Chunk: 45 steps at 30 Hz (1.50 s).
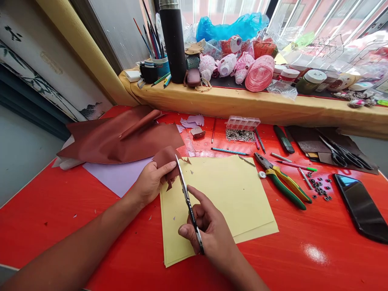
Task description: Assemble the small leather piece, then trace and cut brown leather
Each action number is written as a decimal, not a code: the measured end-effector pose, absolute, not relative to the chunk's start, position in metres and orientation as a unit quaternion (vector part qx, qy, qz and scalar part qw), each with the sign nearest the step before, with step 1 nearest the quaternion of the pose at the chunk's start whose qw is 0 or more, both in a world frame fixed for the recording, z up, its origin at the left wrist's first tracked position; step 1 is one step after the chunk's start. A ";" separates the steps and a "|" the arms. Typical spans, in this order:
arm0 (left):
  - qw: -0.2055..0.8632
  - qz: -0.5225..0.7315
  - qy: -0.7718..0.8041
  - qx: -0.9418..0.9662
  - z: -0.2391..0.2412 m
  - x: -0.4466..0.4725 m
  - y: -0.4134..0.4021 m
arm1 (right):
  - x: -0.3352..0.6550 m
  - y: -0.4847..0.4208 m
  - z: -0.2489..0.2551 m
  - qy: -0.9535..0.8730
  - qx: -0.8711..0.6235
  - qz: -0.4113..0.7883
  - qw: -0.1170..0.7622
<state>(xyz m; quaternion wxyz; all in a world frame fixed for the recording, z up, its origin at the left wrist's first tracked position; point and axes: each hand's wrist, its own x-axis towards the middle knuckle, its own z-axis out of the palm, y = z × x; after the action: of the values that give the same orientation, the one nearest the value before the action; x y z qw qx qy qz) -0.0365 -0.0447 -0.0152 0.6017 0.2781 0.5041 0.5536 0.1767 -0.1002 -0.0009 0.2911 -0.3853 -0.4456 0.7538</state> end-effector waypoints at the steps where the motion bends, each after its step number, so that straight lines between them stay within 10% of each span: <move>1: 0.604 0.553 0.501 0.279 -0.014 -0.036 -0.045 | 0.177 -0.100 -0.001 -0.446 -0.385 0.754 0.291; 45: 0.613 0.533 0.492 0.312 -0.015 -0.034 -0.046 | 0.177 -0.099 -0.001 -0.434 -0.393 0.754 0.296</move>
<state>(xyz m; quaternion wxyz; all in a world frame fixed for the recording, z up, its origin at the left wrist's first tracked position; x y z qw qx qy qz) -0.0342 -0.0460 -0.0155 0.6133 0.3115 0.4923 0.5333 0.1768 -0.0986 -0.0014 0.2961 -0.3929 -0.4344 0.7545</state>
